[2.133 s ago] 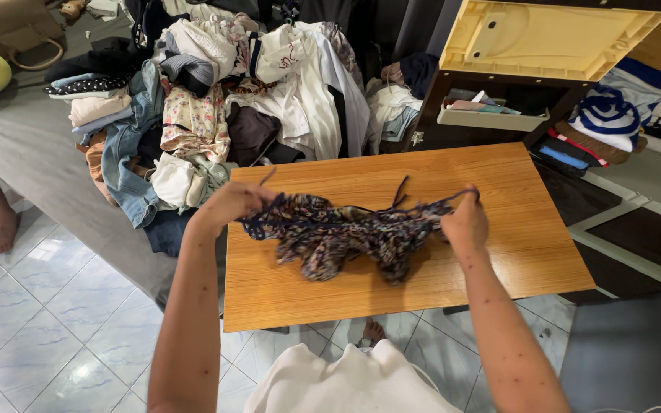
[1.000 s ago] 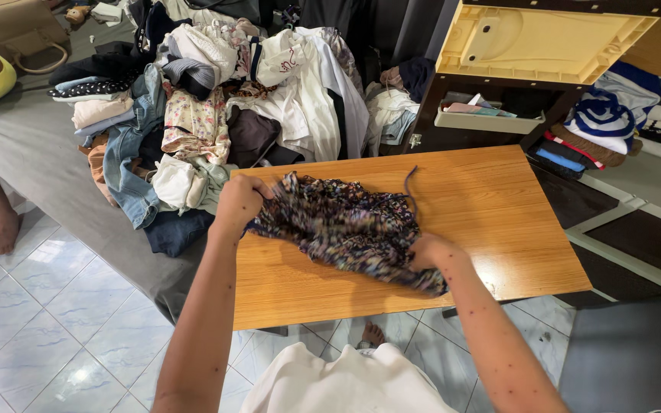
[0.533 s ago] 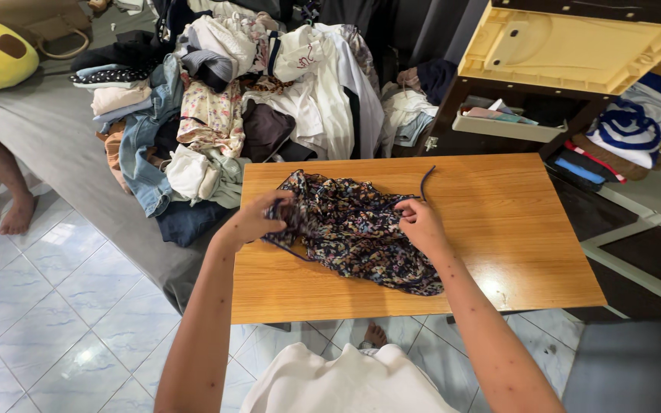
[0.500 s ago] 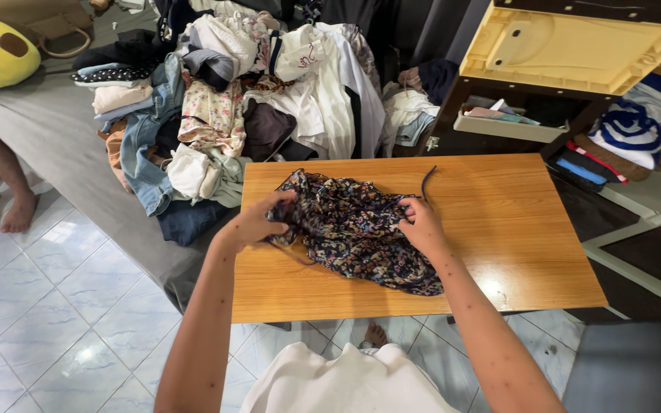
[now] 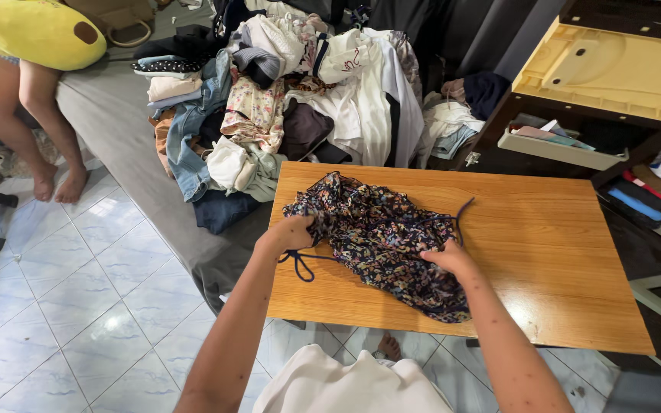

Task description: The person folds several garments one by one on a wooden table and places them into a nearby closet. Items handled include a mustard-yellow ribbed top, a dark floral top, a white top, a beige top, and a floral dress.

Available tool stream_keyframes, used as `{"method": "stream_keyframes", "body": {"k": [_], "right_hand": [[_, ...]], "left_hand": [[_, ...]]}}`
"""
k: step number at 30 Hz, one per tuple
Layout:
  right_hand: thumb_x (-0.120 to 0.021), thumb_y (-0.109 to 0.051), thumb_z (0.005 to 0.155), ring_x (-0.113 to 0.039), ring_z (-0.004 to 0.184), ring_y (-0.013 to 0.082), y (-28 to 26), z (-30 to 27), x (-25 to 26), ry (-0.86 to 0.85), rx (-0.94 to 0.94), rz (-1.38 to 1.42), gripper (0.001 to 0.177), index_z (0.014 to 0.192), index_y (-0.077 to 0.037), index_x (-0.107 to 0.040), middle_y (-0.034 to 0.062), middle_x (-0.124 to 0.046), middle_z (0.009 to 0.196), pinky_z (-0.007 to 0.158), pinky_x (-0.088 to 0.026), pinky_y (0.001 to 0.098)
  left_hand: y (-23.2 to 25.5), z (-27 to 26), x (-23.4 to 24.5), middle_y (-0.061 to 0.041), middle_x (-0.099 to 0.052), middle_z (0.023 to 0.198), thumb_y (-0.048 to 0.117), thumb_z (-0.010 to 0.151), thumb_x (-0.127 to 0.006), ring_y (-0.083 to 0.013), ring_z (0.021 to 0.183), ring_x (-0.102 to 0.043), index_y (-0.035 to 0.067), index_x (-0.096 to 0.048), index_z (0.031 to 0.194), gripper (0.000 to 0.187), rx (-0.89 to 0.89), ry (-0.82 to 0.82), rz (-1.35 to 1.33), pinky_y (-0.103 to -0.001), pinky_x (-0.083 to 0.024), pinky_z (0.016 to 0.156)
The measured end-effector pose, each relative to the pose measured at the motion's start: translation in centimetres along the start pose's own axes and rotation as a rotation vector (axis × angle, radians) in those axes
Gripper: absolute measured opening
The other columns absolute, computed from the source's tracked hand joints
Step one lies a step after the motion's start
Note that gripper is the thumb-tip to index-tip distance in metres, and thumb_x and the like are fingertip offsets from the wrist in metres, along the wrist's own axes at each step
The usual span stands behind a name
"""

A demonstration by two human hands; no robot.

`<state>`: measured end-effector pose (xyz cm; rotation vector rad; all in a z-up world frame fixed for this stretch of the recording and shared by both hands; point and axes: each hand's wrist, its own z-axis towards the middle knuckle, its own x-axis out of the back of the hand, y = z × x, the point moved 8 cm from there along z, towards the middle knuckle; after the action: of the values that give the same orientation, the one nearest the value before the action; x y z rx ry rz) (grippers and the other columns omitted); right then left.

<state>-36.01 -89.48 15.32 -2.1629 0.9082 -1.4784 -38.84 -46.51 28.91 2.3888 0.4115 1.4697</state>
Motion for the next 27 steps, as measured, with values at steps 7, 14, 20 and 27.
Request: {"method": "stream_keyframes", "body": {"k": [7,14,20,27], "right_hand": [[-0.071,-0.014,0.089,-0.053,0.059,0.0143,-4.4,-3.8,6.4,-0.013,0.036,1.276,0.023,0.109,-0.015,-0.061,-0.0007,-0.052,0.071,0.054,-0.048,0.0300],[-0.064,-0.015,0.090,-0.046,0.055,0.0112,-8.8,-9.9,12.9,-0.163,0.107,0.682,0.037,0.127,-0.014,-0.074,0.0004,-0.074,0.101,0.045,-0.033,0.0263],[-0.073,-0.034,0.089,-0.067,0.082,0.0238,-11.7,-9.8,2.5,-0.363,0.064,0.134,0.080,0.158,-0.031,-0.034,0.0119,-0.061,0.131,0.072,-0.058,0.0402],[-0.070,-0.029,0.095,-0.058,0.131,0.0356,-24.5,-10.0,-3.3,-0.110,0.700,-0.103,0.057,0.150,-0.029,-0.057,0.0176,-0.060,0.139,0.112,-0.048,0.0392]], "left_hand": [[-0.3,2.3,4.5,-0.024,-0.069,0.121,0.005,0.084,-0.057,-0.0415,0.114,-0.066,0.009,-0.059,0.136,0.052,-0.144,0.360,-0.076,-0.047,-0.054,0.095],[2.6,-1.9,13.9,-0.035,-0.047,0.137,0.002,0.080,-0.064,-0.0521,0.108,-0.060,0.006,-0.021,0.159,0.091,-0.100,0.787,0.026,-0.054,-0.052,0.086],[12.6,-6.8,17.3,-0.022,-0.062,0.114,-0.009,0.087,-0.052,-0.0397,0.100,-0.066,0.006,-0.024,0.162,0.081,-0.479,0.754,-0.125,-0.047,-0.054,0.087],[18.8,-11.5,19.6,-0.013,-0.064,0.095,-0.010,0.087,-0.052,-0.0272,0.085,-0.064,0.017,-0.016,0.166,0.091,-0.657,0.563,-0.288,-0.037,-0.053,0.085]]}}
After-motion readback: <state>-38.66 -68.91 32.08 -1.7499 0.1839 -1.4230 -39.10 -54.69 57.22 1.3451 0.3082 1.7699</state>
